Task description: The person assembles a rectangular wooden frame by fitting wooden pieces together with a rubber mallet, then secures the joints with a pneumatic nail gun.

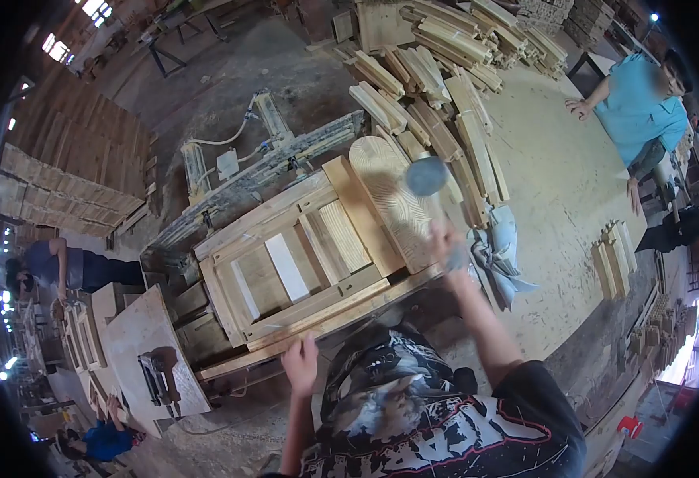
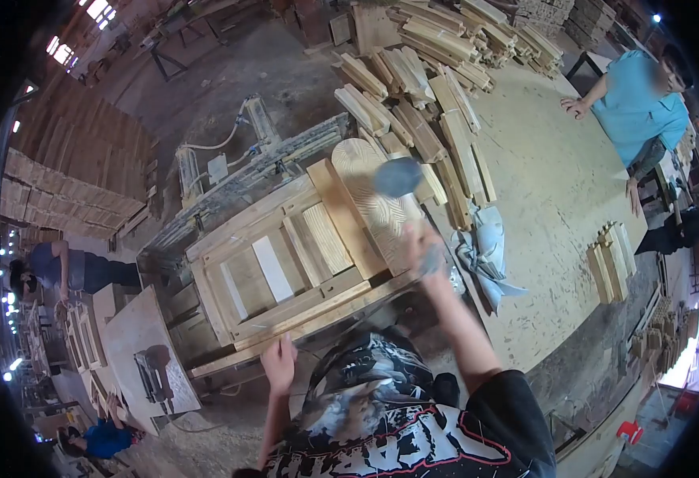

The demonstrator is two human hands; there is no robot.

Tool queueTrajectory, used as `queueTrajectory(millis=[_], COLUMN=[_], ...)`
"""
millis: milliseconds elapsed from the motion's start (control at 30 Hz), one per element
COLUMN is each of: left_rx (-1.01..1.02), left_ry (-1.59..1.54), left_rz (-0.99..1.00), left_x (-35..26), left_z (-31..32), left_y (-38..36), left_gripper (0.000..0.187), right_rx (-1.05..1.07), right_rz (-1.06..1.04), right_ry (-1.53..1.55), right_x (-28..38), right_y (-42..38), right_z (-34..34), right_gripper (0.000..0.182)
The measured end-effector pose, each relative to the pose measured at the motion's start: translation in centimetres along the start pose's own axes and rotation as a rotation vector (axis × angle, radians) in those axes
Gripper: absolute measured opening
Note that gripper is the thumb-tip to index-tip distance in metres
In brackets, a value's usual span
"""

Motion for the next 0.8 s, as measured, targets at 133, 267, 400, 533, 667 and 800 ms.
queueTrajectory(millis=[133, 267, 400, 533, 667, 800], left_rx=[0.189, 0.180, -0.061, -0.201, -0.126, -0.114], left_ry=[-0.531, -0.939, -0.709, -0.604, -0.841, -0.655], left_rz=[0.410, -0.242, -0.608, -0.217, 0.290, 0.510], left_x=[-13.0, -7.6, 4.1, -4.6, -15.5, -6.1], left_z=[2.5, 2.9, -2.2, -8.9, -14.8, -4.2], left_y=[3.7, 4.4, 8.8, 15.7, 20.6, 25.2], left_gripper=[0.030, 0.030, 0.029, 0.036, 0.031, 0.025], right_rx=[0.463, 0.267, -0.037, -0.132, -0.194, -0.213], right_rz=[-0.223, -0.648, -0.394, -0.383, -0.411, -0.391], right_ry=[0.699, 0.245, 0.047, -0.164, -0.371, -0.341], right_x=[5.7, 13.0, 4.7, -0.6, -0.2, -0.3], right_y=[-10.1, -12.1, -8.8, -6.8, -7.5, -7.5], right_z=[12.1, 9.4, 7.5, 8.7, 9.4, 9.3], right_gripper=[0.025, 0.030, 0.016, 0.009, 0.007, 0.008])
Point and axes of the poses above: each hand's wrist, its own y-axis towards the middle knuckle, its own z-axis out of the palm, x = y × z, the point moved 4 cm from there along y, towards the middle knuckle, and after that the axes turned 5 degrees about y, right-handed, at the moved point
